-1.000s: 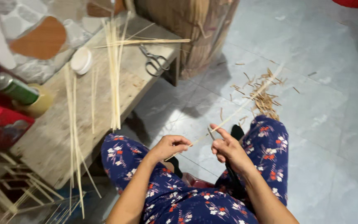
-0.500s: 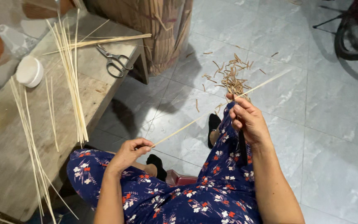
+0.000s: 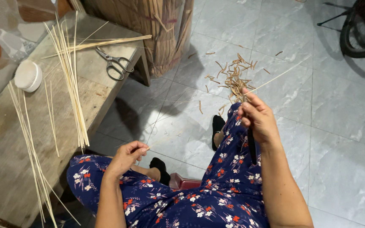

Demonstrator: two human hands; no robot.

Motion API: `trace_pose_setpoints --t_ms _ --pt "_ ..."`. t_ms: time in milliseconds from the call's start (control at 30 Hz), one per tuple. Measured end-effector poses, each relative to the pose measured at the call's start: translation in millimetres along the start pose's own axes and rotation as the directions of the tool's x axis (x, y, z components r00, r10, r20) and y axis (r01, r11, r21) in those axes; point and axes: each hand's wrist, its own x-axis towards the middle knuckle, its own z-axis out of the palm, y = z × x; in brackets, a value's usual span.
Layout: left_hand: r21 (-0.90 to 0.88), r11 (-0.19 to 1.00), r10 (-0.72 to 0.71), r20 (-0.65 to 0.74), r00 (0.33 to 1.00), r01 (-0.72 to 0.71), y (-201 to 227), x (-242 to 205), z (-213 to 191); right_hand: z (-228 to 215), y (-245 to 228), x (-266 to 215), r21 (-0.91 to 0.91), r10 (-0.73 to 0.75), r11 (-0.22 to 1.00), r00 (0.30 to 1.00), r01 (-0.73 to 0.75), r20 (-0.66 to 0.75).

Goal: The person sits on the floor and uses a knife to sharpen the ends of thin wooden sticks one by one. Shavings fall onto the floor as each stick is worked. The person occasionally places finished sticks on a nearby wooden table.

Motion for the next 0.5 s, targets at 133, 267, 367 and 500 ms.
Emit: trace_pose_setpoints --t_ms 133,267,367,500 --pt "-0.099 0.995 0.024 -0.067 0.997 -0.031 -6 7 -2 -16 -4 1 0.045 -0.059 0.997 0.998 0.060 -0.034" --pt "-0.283 0.945 0.141 -0.101 0.985 -0.164 -10 9 -5 -25 5 -2 0.085 -0.067 0.994 0.997 0.070 -0.038" --pt "-0.356 0.918 0.152 -0.087 0.984 -0.174 -5 12 -3 -19 30 -5 0.105 0.016 0.994 1.000 -0.018 0.018" --pt "-0.441 0.891 0.069 -0.106 0.992 -0.109 1 13 2 -1 70 -10 0.079 0.143 0.985 0.985 -0.151 0.099"
